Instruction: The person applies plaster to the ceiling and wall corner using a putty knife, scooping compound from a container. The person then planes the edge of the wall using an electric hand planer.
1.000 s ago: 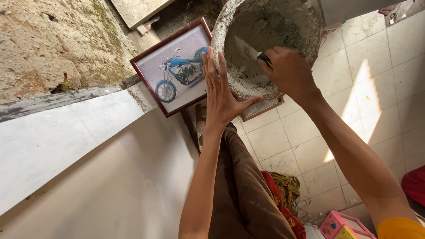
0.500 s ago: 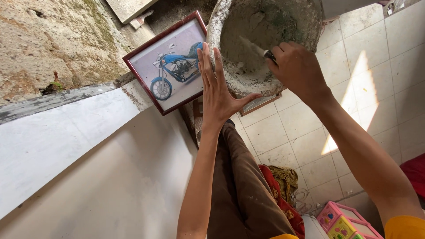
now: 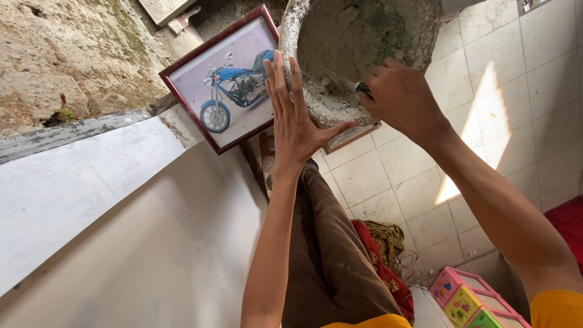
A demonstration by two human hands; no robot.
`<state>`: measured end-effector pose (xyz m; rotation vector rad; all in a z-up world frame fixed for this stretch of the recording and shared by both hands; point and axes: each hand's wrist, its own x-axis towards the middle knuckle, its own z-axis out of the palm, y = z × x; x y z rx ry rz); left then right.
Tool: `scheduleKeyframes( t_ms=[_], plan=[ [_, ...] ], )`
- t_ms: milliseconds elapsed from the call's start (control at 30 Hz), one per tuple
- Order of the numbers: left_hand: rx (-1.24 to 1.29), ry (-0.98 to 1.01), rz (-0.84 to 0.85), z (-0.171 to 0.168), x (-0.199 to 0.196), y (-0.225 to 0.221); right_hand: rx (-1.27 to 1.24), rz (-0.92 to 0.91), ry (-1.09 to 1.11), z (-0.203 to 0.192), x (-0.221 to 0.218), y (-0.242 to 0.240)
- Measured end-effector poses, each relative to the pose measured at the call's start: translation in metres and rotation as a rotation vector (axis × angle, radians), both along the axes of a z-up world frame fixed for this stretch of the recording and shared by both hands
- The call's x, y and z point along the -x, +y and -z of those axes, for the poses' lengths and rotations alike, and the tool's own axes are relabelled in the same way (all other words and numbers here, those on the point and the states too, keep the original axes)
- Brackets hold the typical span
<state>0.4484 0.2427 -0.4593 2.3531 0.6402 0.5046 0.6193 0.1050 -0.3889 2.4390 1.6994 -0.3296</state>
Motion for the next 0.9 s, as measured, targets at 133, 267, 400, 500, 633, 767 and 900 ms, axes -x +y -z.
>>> scheduleKeyframes(
  t_ms=[133,267,400,500,633,767,900],
  plan=[
    [0.015,-0.034,-0.001,-0.001,-0.001,0.000,-0.087,0.064,-0.004,0.014,-0.011,-0.005],
    [0.019,-0.026,0.000,-0.001,0.000,-0.002,-0.102,0.050,-0.074,0.019,-0.011,-0.003],
    [0.017,-0.035,-0.005,0.001,-0.002,-0.001,0.065,-0.039,-0.073,0.013,-0.009,0.004],
    [0.013,-0.025,-0.006,0.001,0.000,-0.002,0.081,-0.051,-0.035,0.010,-0.009,0.005],
    [0.013,-0.029,-0.002,0.000,-0.002,0.000,0.007,-0.013,0.077,0.001,-0.023,0.002],
    [0.012,-0.023,-0.001,0.000,0.000,0.000,-0.069,0.033,0.070,-0.002,-0.025,-0.002],
    [0.008,-0.013,0.003,-0.002,0.000,-0.001,-0.071,-0.085,-0.023,0.007,-0.022,0.001]
  ],
)
